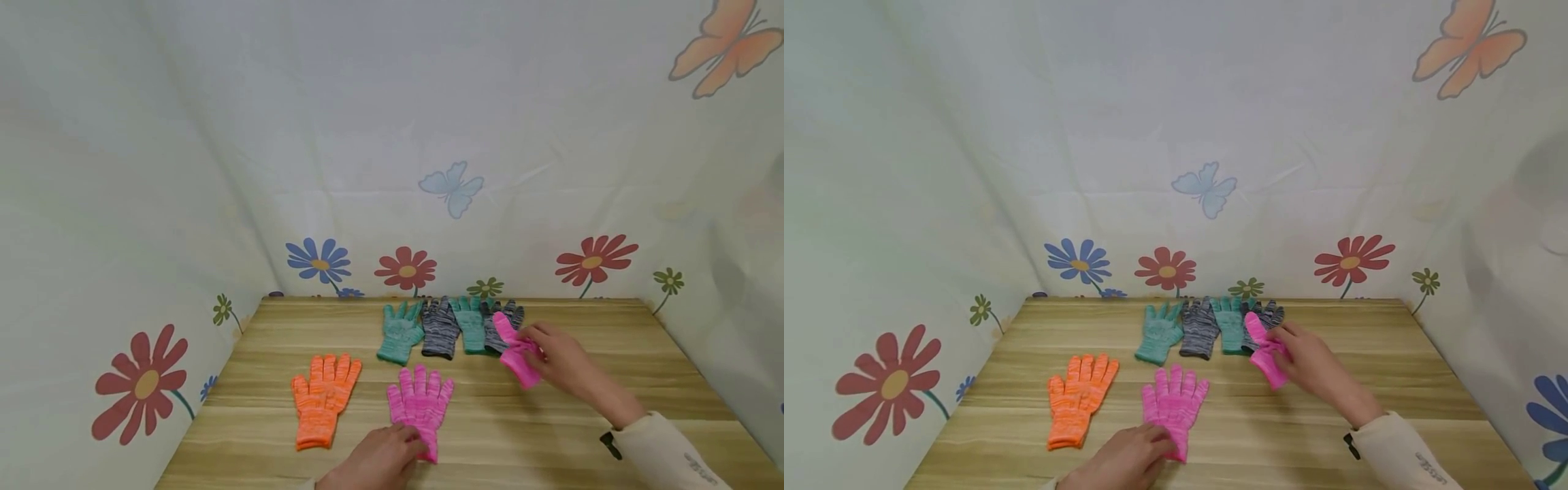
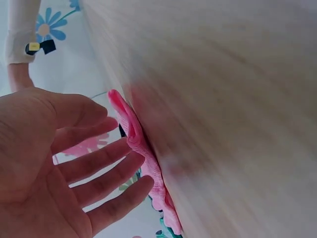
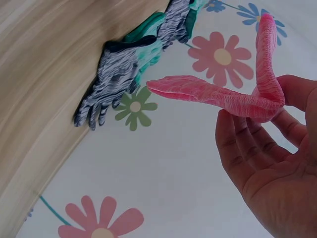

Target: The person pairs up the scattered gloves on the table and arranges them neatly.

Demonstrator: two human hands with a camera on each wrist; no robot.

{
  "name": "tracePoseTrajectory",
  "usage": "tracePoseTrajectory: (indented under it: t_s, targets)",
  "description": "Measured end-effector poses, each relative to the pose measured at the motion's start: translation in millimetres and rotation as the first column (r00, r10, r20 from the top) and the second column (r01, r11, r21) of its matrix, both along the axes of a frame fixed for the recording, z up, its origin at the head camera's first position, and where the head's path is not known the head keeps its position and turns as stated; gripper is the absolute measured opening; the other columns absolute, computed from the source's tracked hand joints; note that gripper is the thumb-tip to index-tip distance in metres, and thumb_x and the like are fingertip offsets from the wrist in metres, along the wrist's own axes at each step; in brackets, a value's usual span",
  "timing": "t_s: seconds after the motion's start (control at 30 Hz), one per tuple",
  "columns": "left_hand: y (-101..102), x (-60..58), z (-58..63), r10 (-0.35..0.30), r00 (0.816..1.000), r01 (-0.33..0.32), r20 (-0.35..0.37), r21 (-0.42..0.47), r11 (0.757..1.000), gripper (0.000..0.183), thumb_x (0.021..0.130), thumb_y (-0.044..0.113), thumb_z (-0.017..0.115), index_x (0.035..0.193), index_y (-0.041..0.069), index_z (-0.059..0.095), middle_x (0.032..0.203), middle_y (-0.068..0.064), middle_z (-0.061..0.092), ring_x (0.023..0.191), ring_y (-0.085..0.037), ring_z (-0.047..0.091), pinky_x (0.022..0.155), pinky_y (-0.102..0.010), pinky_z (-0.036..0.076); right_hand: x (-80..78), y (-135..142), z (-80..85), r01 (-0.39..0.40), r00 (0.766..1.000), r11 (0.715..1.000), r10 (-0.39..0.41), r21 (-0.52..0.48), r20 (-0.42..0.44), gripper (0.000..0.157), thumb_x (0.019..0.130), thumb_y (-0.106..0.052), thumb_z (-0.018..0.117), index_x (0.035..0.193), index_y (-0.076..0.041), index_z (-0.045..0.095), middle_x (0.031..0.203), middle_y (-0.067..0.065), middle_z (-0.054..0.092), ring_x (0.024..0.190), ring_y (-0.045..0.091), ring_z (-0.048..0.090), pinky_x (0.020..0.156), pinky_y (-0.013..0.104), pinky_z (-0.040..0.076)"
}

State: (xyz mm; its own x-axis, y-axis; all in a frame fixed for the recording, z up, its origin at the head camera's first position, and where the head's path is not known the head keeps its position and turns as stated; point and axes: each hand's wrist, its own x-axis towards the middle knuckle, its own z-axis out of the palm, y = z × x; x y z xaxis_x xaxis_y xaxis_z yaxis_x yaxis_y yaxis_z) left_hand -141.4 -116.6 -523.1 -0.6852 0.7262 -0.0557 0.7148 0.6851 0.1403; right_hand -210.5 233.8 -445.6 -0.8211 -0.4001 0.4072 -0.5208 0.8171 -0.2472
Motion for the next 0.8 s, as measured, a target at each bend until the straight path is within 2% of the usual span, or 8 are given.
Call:
tracePoseTrajectory:
  t_s: [0.13, 0.2, 0.27, 0.33, 0.47, 0.57, 0.7, 0.8]
  targets:
    - [4, 1.7, 7.4, 0.081, 0.995, -0.086, 0.052, 0.117, 0.989, 0.026, 0.094, 0.029, 0.064, 0.120, 0.027, 0.067, 0.115, 0.011, 0.066, 0.104, -0.005, 0.062, 0.082, -0.028, 0.055, 0.5, -11, 0.7, -0.038, 0.999, 0.999, 0.038, -0.003, -0.016, 0.028, 0.080, -0.007, 0.078, 0.107, -0.008, 0.068, 0.095, 0.001, 0.061, 0.073, 0.007, 0.050, 0.059, 0.017, 0.047]
    - [8, 1.4, 12.9, 0.110, 0.990, -0.128, 0.092, 0.222, 0.967, 0.027, 0.095, 0.029, 0.063, 0.121, 0.023, 0.067, 0.115, 0.010, 0.068, 0.104, -0.005, 0.064, 0.082, -0.028, 0.055, 0.6, -16, 1.4, -0.060, 0.997, 0.998, 0.060, -0.006, -0.040, 0.028, 0.080, -0.006, 0.078, 0.106, -0.008, 0.068, 0.094, 0.000, 0.060, 0.072, 0.007, 0.049, 0.058, 0.017, 0.046]
    - [13, -0.3, 19.2, 0.141, 0.981, -0.178, 0.135, 0.323, 0.929, 0.026, 0.095, 0.028, 0.063, 0.119, 0.019, 0.068, 0.112, 0.009, 0.070, 0.100, -0.004, 0.065, 0.080, -0.027, 0.055, 0.7, -22, 2.8, -0.080, 0.994, 0.997, 0.079, -0.008, -0.069, 0.027, 0.080, -0.005, 0.078, 0.105, -0.008, 0.068, 0.094, 0.000, 0.061, 0.072, 0.007, 0.050, 0.058, 0.018, 0.046]
    - [18, -3.8, 23.8, 0.160, 0.971, -0.222, 0.178, 0.417, 0.881, 0.024, 0.094, 0.026, 0.063, 0.116, 0.017, 0.068, 0.106, 0.007, 0.072, 0.094, -0.002, 0.065, 0.077, -0.024, 0.054, 1.5, -28, 4.7, -0.097, 0.991, 0.995, 0.095, -0.009, -0.090, 0.027, 0.080, -0.005, 0.078, 0.105, -0.009, 0.068, 0.094, 0.000, 0.061, 0.072, 0.006, 0.049, 0.059, 0.019, 0.046]
    - [27, -14.6, 26.5, 0.160, 0.931, -0.330, 0.328, 0.572, 0.751, 0.022, 0.094, 0.022, 0.064, 0.114, 0.013, 0.067, 0.099, 0.000, 0.072, 0.086, -0.001, 0.064, 0.073, -0.020, 0.054, 3.6, -41, 7.5, -0.120, 0.990, 0.993, 0.118, -0.015, -0.076, 0.025, 0.082, -0.006, 0.076, 0.106, -0.010, 0.067, 0.095, -0.001, 0.062, 0.068, 0.003, 0.045, 0.057, 0.017, 0.043]
    - [31, -22.7, 25.4, 0.131, 0.888, -0.412, 0.440, 0.640, 0.648, 0.025, 0.095, 0.021, 0.063, 0.119, 0.012, 0.064, 0.105, -0.008, 0.070, 0.090, -0.005, 0.065, 0.077, -0.021, 0.054, 5.0, -50, 7.3, -0.142, 0.989, 0.990, 0.141, -0.019, -0.044, 0.024, 0.084, -0.007, 0.073, 0.107, -0.011, 0.067, 0.096, -0.002, 0.059, 0.065, -0.001, 0.041, 0.055, 0.016, 0.040]
    - [38, -29.8, 27.1, 0.104, 0.843, -0.487, 0.527, 0.669, 0.562, 0.034, 0.095, 0.024, 0.062, 0.125, 0.009, 0.061, 0.114, -0.014, 0.066, 0.098, -0.012, 0.064, 0.085, -0.024, 0.053, 6.4, -61, 6.9, -0.172, 0.985, 0.985, 0.172, -0.029, -0.024, 0.022, 0.086, -0.008, 0.072, 0.107, -0.012, 0.066, 0.095, -0.004, 0.056, 0.064, -0.002, 0.038, 0.055, 0.016, 0.038]
    - [45, -33.0, 30.3, 0.068, 0.807, -0.535, 0.587, 0.676, 0.507, 0.039, 0.095, 0.025, 0.063, 0.127, 0.005, 0.058, 0.118, -0.015, 0.064, 0.102, -0.016, 0.063, 0.088, -0.025, 0.052, 7.1, -69, 6.4, -0.202, 0.979, 0.979, 0.200, -0.035, -0.041, 0.023, 0.086, -0.007, 0.071, 0.107, -0.012, 0.066, 0.094, -0.004, 0.057, 0.066, -0.001, 0.040, 0.056, 0.017, 0.039]
